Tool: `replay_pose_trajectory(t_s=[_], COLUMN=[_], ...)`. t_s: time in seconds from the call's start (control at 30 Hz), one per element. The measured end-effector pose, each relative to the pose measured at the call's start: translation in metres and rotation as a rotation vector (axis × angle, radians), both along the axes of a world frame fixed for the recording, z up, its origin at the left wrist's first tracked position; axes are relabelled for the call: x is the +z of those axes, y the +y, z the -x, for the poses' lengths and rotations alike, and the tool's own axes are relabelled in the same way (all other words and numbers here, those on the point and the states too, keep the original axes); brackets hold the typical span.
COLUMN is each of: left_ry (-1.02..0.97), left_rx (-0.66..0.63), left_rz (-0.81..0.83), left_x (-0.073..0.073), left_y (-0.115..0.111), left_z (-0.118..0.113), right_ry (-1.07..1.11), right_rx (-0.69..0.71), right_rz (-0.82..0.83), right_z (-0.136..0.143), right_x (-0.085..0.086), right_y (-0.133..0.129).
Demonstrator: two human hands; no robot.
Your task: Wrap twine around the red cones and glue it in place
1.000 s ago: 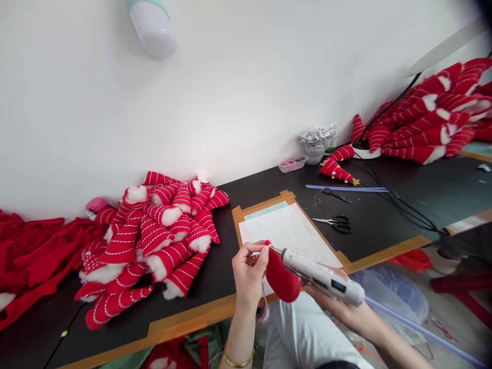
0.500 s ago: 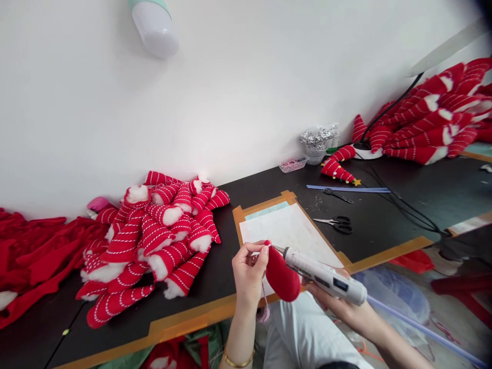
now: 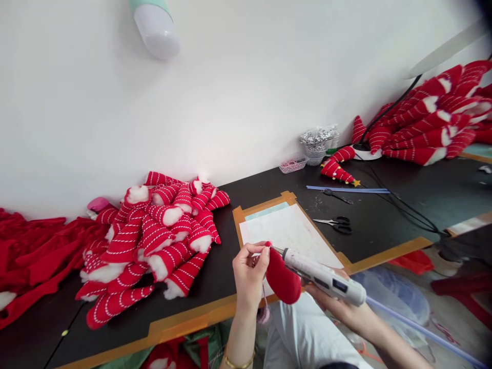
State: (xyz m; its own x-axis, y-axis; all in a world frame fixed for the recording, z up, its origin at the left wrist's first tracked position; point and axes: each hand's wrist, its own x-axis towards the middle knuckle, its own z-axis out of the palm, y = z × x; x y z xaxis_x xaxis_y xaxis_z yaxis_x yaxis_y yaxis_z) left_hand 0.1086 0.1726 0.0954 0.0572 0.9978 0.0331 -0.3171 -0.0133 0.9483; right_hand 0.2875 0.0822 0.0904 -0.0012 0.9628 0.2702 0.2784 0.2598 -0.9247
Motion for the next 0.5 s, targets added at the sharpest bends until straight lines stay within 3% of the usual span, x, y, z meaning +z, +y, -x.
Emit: replay_pose_trajectory(t_s=[0.13,0.5], left_ry=[0.011,0.046], left_rx=[0.006,0.014], left_rz=[-0.002,-0.002], left_x=[-0.0008,0.0007], left_y=[0.0005,0.0004], left_z=[0.0004,-0.0004], right_ry=[0.021,0.021], right_rx=[0.006,-0.007], right_rz=[0.045,-0.018], right_z=[0.0,0.0006], right_x=[0.001,0.0002], right_y=[0.0001,0.0003])
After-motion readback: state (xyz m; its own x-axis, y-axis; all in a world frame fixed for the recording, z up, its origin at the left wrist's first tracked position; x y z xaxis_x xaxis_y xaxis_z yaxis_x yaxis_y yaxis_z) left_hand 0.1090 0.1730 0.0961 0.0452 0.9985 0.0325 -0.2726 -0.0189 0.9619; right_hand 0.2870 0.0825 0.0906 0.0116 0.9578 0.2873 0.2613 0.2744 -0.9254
